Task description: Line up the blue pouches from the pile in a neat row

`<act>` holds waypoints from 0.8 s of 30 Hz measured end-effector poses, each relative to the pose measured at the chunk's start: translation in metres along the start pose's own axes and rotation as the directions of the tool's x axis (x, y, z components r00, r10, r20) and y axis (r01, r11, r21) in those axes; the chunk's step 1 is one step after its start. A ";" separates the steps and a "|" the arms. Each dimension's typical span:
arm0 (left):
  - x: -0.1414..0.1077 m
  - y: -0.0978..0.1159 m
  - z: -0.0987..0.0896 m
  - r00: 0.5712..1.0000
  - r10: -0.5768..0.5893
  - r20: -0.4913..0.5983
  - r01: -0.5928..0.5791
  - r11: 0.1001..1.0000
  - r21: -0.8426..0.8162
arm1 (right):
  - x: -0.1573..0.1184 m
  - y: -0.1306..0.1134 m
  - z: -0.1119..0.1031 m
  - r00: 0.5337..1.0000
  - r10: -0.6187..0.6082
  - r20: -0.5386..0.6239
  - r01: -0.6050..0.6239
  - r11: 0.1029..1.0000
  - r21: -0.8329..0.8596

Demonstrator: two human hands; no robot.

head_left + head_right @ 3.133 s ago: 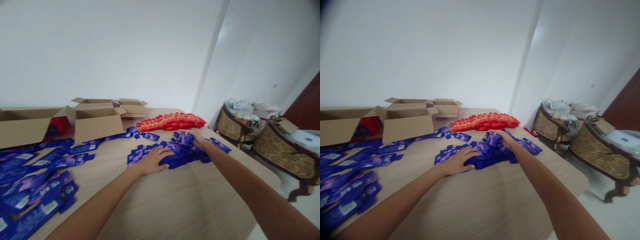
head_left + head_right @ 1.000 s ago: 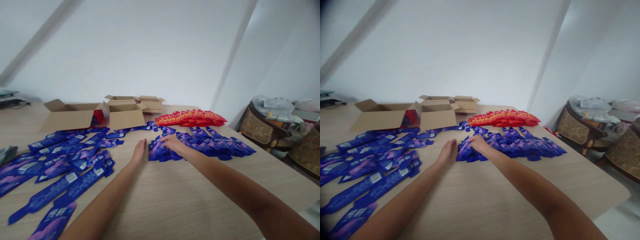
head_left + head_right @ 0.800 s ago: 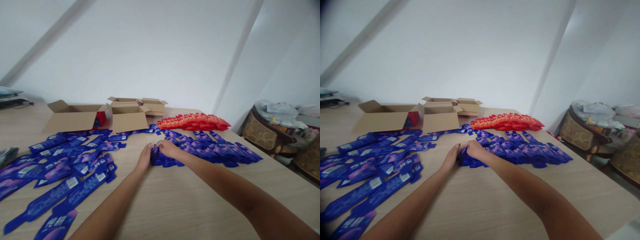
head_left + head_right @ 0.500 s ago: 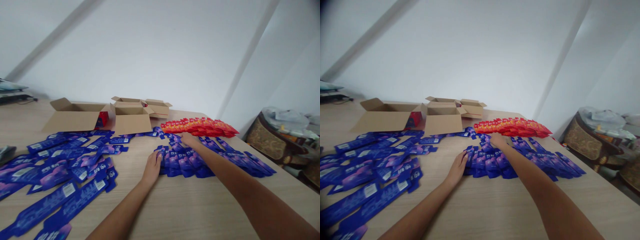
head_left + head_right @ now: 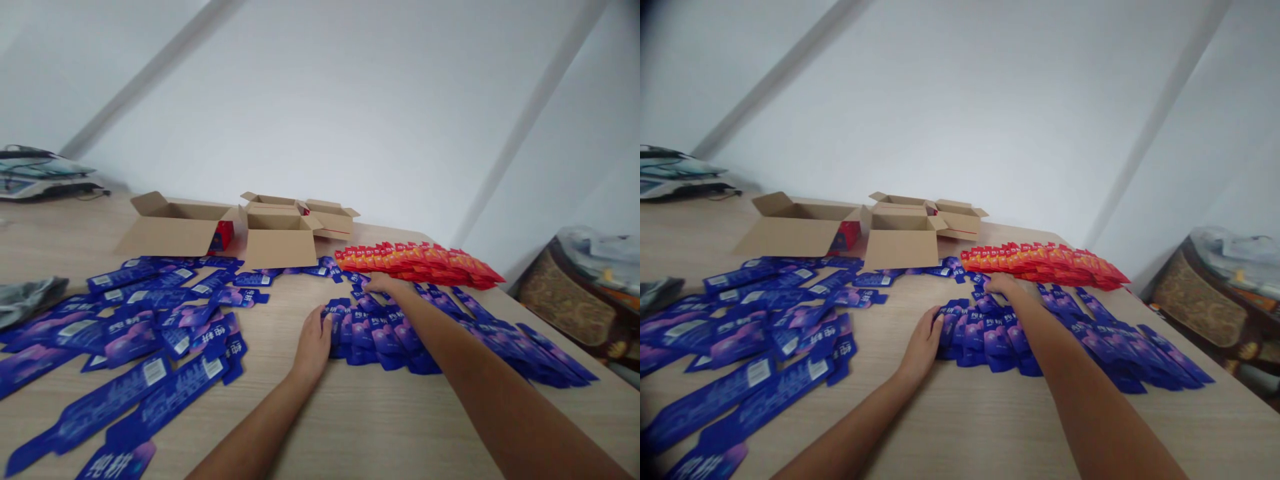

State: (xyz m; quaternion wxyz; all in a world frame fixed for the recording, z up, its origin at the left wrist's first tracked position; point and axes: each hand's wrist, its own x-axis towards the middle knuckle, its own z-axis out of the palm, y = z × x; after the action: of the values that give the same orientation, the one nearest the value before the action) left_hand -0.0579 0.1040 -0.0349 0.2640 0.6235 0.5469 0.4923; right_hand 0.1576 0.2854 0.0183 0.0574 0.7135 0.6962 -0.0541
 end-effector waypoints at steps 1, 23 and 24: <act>0.000 0.001 -0.001 1.000 0.004 0.001 -0.004 1.000 -0.002 | -0.001 0.001 -0.001 1.000 0.000 0.009 0.000 1.000 0.006; 0.010 -0.006 -0.003 0.994 -0.090 -0.054 0.077 0.976 -0.203 | -0.097 -0.006 -0.044 0.983 -0.015 -0.186 0.122 0.803 0.584; 0.011 -0.009 -0.003 0.992 -0.107 -0.069 0.088 0.967 -0.238 | -0.108 -0.014 -0.038 0.989 -0.043 -0.139 0.122 0.764 0.633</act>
State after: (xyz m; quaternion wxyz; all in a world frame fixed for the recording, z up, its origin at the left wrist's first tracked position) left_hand -0.0652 0.1161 -0.0375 0.3371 0.5398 0.5253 0.5648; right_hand 0.1412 0.1852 0.0724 -0.2320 0.6608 0.6690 -0.2487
